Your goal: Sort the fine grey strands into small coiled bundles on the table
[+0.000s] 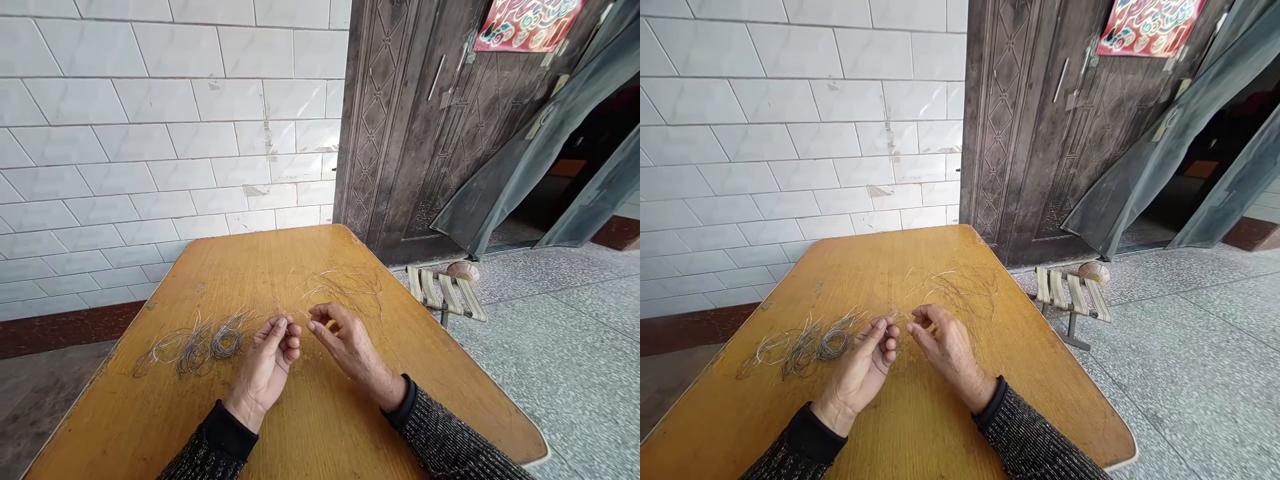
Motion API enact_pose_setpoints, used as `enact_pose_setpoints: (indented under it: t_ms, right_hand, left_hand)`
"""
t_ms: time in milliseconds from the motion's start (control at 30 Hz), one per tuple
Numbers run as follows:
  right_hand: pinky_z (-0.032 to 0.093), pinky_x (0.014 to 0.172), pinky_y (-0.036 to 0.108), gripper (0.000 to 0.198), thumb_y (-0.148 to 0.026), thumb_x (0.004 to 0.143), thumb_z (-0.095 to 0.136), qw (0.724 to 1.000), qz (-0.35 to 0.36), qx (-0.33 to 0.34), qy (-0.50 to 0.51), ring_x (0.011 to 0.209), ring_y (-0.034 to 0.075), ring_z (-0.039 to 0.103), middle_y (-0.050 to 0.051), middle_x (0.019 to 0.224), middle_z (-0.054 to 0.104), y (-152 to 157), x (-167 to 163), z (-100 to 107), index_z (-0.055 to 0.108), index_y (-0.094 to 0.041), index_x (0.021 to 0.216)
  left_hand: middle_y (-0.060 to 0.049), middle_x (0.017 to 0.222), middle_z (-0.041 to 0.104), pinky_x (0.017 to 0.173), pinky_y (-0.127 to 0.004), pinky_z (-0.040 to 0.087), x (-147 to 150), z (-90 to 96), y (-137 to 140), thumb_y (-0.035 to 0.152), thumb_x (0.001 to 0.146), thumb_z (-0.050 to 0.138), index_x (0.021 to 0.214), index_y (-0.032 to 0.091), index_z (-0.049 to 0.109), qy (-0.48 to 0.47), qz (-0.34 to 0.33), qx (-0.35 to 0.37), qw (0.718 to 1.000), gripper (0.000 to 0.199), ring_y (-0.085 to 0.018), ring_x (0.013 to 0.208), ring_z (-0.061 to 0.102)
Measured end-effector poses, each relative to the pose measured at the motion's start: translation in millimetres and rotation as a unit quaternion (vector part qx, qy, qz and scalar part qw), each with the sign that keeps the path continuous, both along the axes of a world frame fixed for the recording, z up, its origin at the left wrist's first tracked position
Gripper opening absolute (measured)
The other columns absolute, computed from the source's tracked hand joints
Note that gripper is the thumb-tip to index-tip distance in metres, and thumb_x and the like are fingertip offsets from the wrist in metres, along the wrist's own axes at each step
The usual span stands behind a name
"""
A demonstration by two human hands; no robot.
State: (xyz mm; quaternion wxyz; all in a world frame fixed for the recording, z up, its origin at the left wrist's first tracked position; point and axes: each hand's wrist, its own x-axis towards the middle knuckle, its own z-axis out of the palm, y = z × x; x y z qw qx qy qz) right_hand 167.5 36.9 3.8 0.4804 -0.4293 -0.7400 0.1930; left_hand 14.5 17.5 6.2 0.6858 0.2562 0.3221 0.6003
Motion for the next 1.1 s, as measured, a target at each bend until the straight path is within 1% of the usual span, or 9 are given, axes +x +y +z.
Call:
enact_pose_setpoints:
  t_ms: [67,133,233,333,433,567,700,900,1100]
  right_hand:
    - [0.041,0.053,0.022,0.019,-0.035,0.081,0.052,0.993,0.033,-0.084,0.071,0.061,0.012,0.054,0.001,0.068,0.059,2.5,-2.2,-0.4,0.058,-0.017,0.079]
    - [0.038,0.050,0.022,0.021,-0.035,0.079,0.053,0.982,0.050,-0.135,0.122,0.055,0.010,0.048,-0.001,0.061,0.054,4.8,-3.1,0.2,0.056,-0.017,0.069]
    - [0.035,0.048,0.021,0.024,-0.038,0.075,0.055,0.966,0.064,-0.183,0.168,0.051,0.008,0.043,-0.002,0.057,0.050,7.8,-2.3,0.8,0.053,-0.017,0.064]
    - [0.033,0.046,0.021,0.027,-0.042,0.072,0.057,0.952,0.069,-0.219,0.201,0.049,0.008,0.040,-0.003,0.056,0.049,9.5,-1.2,0.5,0.052,-0.017,0.061]
    - [0.032,0.046,0.021,0.028,-0.042,0.069,0.059,0.945,0.062,-0.233,0.219,0.048,0.008,0.039,-0.003,0.054,0.046,9.8,-0.9,0.7,0.050,-0.018,0.060]
    - [0.033,0.044,0.021,0.028,-0.043,0.068,0.059,0.939,0.070,-0.250,0.226,0.048,0.008,0.039,-0.003,0.055,0.047,9.5,-0.7,1.3,0.051,-0.017,0.061]
    - [0.034,0.043,0.020,0.028,-0.043,0.069,0.059,0.936,0.085,-0.263,0.219,0.048,0.008,0.041,-0.003,0.056,0.050,9.4,-0.7,0.8,0.053,-0.017,0.063]
    - [0.035,0.042,0.018,0.028,-0.042,0.069,0.062,0.927,0.127,-0.274,0.224,0.050,0.008,0.047,-0.002,0.060,0.055,8.4,-2.2,0.1,0.057,-0.017,0.077]
    - [0.034,0.039,0.017,0.030,-0.046,0.069,0.062,0.922,0.127,-0.276,0.241,0.045,0.007,0.044,-0.003,0.056,0.054,8.2,-2.2,0.6,0.056,-0.017,0.069]
  left_hand:
    - [-0.001,0.070,0.064,0.048,-0.014,0.045,0.4,-1.7,-1.0,0.025,0.063,0.076,0.077,0.014,0.063,0.010,-0.019,0.000,1.000,0.022,-0.006,0.055,0.056]
    - [-0.001,0.075,0.064,0.047,-0.015,0.045,0.8,-2.9,-1.6,0.025,0.064,0.075,0.078,0.014,0.063,0.028,-0.033,-0.005,0.999,0.021,-0.006,0.055,0.056]
    - [-0.002,0.081,0.063,0.045,-0.015,0.043,0.6,-3.4,-1.6,0.027,0.066,0.073,0.079,0.014,0.064,0.052,-0.039,-0.013,0.998,0.021,-0.006,0.055,0.055]
    - [-0.003,0.087,0.062,0.044,-0.016,0.040,-0.8,-2.1,-0.6,0.033,0.069,0.070,0.081,0.014,0.064,0.070,-0.029,-0.003,0.997,0.023,-0.006,0.057,0.054]
    - [-0.004,0.088,0.062,0.044,-0.016,0.038,-2.6,0.2,0.5,0.035,0.070,0.068,0.081,0.014,0.065,0.086,-0.013,0.004,0.996,0.024,-0.006,0.057,0.053]
    - [-0.004,0.085,0.062,0.045,-0.016,0.037,-3.3,2.1,1.3,0.029,0.065,0.073,0.081,0.013,0.066,0.099,-0.013,0.003,0.995,0.024,-0.006,0.058,0.051]
    - [-0.002,0.075,0.061,0.047,-0.015,0.038,-3.0,0.0,2.5,0.024,0.062,0.075,0.079,0.012,0.068,0.103,-0.023,0.005,0.994,0.022,-0.005,0.057,0.051]
    - [-0.001,0.069,0.061,0.049,-0.015,0.041,-2.2,-2.2,4.4,0.022,0.060,0.076,0.075,0.012,0.069,0.084,-0.023,-0.002,0.996,0.019,-0.005,0.056,0.053]
    - [-0.002,0.069,0.062,0.048,-0.016,0.040,-1.4,-1.3,2.8,0.022,0.061,0.076,0.075,0.012,0.068,0.090,-0.037,0.002,0.995,0.019,-0.006,0.055,0.053]
